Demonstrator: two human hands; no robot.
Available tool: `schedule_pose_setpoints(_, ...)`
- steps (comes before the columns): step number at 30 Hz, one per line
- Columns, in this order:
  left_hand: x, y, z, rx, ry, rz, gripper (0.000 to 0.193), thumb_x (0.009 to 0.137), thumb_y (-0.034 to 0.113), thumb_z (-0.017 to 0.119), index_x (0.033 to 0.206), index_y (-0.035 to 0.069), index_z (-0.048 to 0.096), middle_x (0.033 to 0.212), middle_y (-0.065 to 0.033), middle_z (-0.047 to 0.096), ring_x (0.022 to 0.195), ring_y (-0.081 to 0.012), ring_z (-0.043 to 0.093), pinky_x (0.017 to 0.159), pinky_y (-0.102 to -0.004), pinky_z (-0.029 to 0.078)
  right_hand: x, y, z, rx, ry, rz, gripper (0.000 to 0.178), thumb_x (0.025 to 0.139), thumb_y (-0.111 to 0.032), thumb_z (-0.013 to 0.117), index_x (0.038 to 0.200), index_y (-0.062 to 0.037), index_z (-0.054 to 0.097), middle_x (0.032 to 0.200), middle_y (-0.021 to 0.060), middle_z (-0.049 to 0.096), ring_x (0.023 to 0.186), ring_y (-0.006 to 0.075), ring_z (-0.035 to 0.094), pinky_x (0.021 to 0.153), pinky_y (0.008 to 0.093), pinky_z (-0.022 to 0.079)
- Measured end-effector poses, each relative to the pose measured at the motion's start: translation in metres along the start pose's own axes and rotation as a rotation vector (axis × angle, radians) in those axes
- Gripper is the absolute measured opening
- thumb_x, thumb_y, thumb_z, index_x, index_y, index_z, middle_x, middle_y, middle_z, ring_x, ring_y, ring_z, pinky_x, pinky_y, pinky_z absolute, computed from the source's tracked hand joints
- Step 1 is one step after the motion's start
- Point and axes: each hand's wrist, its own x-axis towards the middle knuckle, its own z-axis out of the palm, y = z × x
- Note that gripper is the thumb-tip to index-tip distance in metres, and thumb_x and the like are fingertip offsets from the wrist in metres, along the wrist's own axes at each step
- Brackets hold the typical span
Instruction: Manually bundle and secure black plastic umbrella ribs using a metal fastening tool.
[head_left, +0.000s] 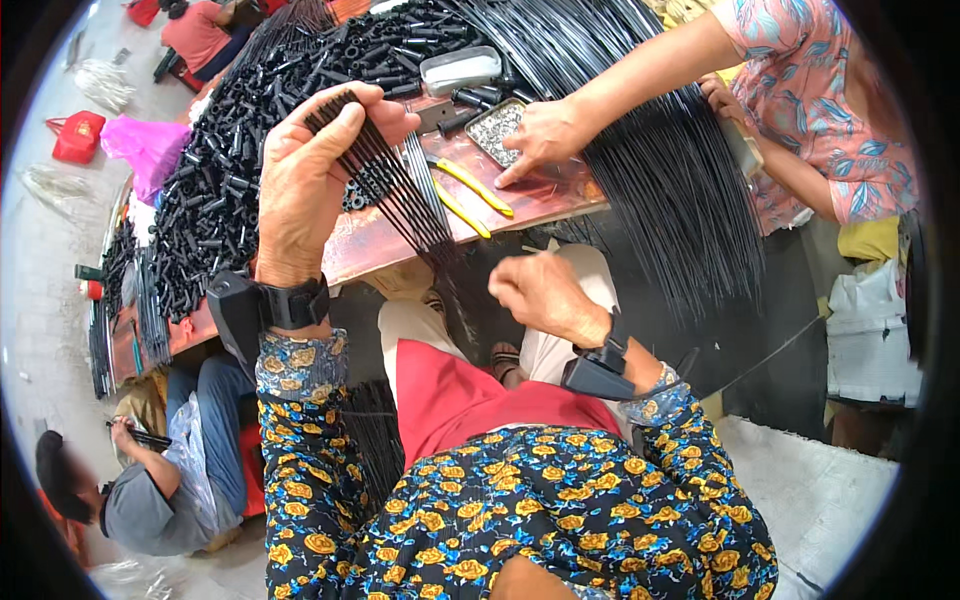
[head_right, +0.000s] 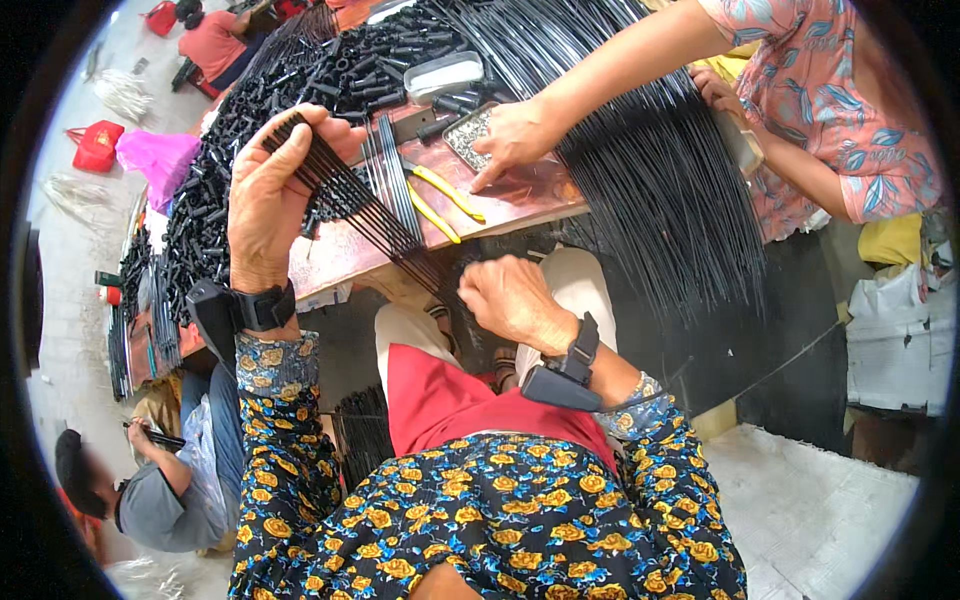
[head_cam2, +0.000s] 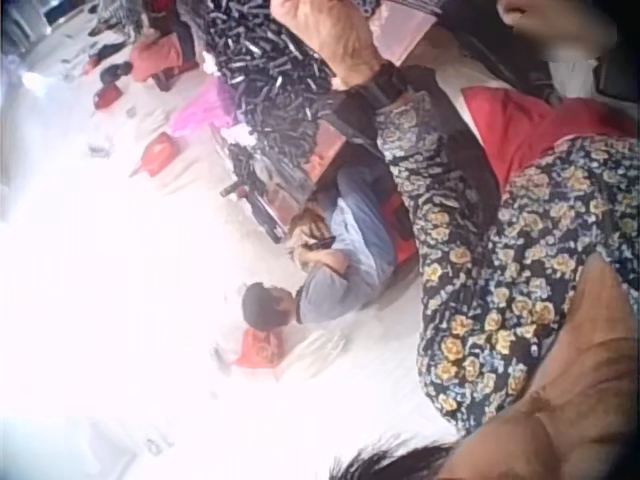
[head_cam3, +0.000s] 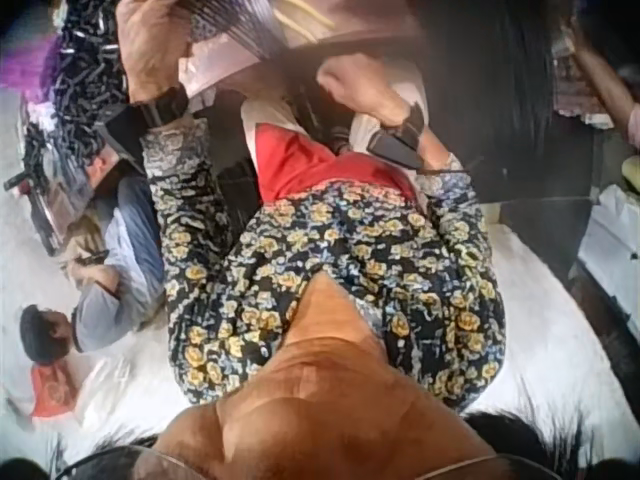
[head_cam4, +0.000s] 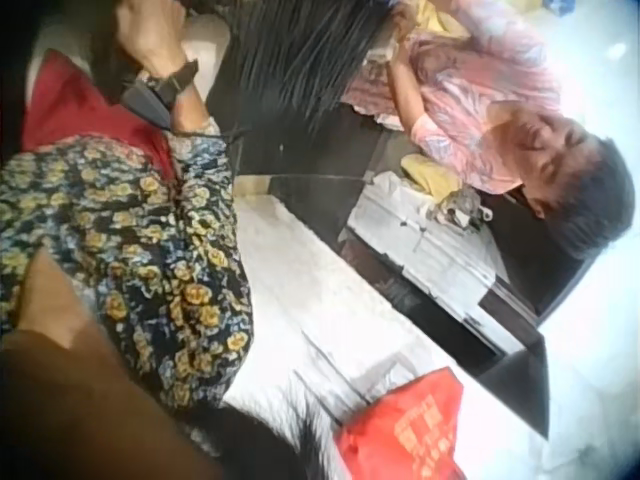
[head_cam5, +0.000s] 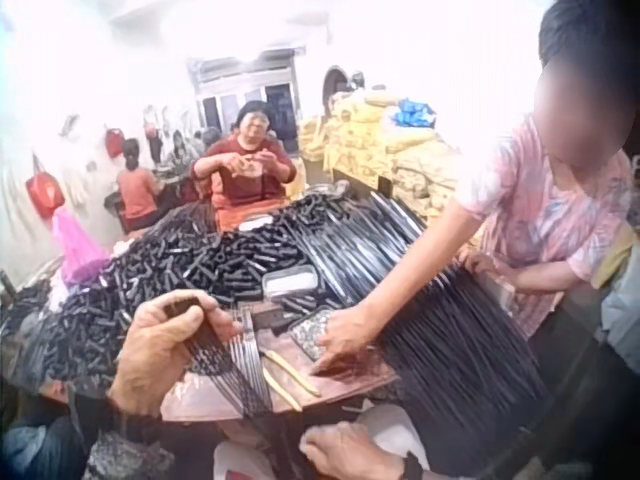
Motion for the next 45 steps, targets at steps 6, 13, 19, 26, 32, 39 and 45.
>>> schedule_pose_setpoints(6,-0.005,0.003,0.001,0.013,-0.002,0.013,0.021,0.096,0.008,0.052,0.111,-0.005,0.059,0.099,-0.0175,0.069,0.097,-0.0306,0.068,0.090,-0.0388,0.054,0.049,-0.028,-0.016,-0.343,0.454,-0.179,0.017,0.077,-0.015,0.065,0.085,-0.0005,0.064,0.084,0.0163,0.062,0.083,0.0333,0.061,0.064,0.0414,0.053)
schedule_pose_setpoints(13,-0.014,0.003,0.002,-0.001,0.005,0.014,0.020,0.096,0.006,0.052,0.111,-0.005,0.059,0.100,-0.0185,0.068,0.097,-0.0300,0.068,0.090,-0.0381,0.054,0.072,-0.031,0.005,-0.563,0.346,-0.015,0.032,0.072,-0.015,0.068,0.096,0.0045,0.060,0.092,0.0184,0.058,0.090,0.0327,0.058,0.065,0.0371,0.055)
schedule_pose_setpoints(19,-0.012,0.002,-0.004,0.019,-0.022,0.009,0.022,0.098,0.009,0.050,0.113,-0.005,0.058,0.104,-0.0198,0.067,0.102,-0.0338,0.066,0.092,-0.0447,0.054,0.070,-0.023,0.007,-0.502,0.322,-0.003,0.033,0.074,-0.020,0.067,0.096,0.0019,0.058,0.091,0.0192,0.056,0.089,0.0345,0.058,0.068,0.0426,0.053)
schedule_pose_setpoints(26,0.003,0.002,-0.005,0.032,-0.013,0.025,0.021,0.097,0.008,0.051,0.111,-0.005,0.059,0.102,-0.0185,0.068,0.099,-0.0313,0.067,0.090,-0.0409,0.054,0.076,-0.013,0.003,-0.439,0.340,0.008,0.035,0.075,-0.024,0.067,0.096,0.0020,0.059,0.089,0.0173,0.056,0.083,0.0329,0.059,0.067,0.0442,0.052)
schedule_pose_setpoints(32,0.003,0.002,0.016,0.273,0.006,0.067,0.018,0.097,0.015,0.053,0.100,-0.003,0.059,0.086,-0.0068,0.058,0.077,-0.0185,0.057,0.075,-0.0304,0.048,0.043,-0.027,-0.016,-0.496,0.352,-0.085,0.040,0.082,-0.021,0.058,0.112,0.0050,0.057,0.116,0.0237,0.053,0.089,0.0357,0.056,0.069,0.0460,0.052)
schedule_pose_setpoints(39,-0.026,0.009,0.020,0.019,0.101,0.041,0.013,0.095,0.004,0.051,0.103,-0.004,0.059,0.087,-0.0107,0.066,0.081,-0.0198,0.067,0.083,-0.0342,0.055,0.078,-0.017,0.013,-0.467,0.191,0.011,0.056,0.067,-0.038,0.076,0.113,-0.0095,0.061,0.089,0.0149,0.060,0.085,0.0312,0.056,0.069,0.0428,0.047)
schedule_pose_setpoints(45,-0.009,0.004,0.023,0.039,0.012,0.041,0.015,0.095,0.008,0.055,0.106,-0.002,0.058,0.091,-0.0099,0.066,0.087,-0.0221,0.068,0.082,-0.0345,0.056,0.088,0.010,0.014,-0.456,0.313,-0.139,0.035,0.073,-0.028,0.066,0.100,-0.0049,0.065,0.090,0.0172,0.061,0.082,0.0350,0.058,0.068,0.0440,0.049)
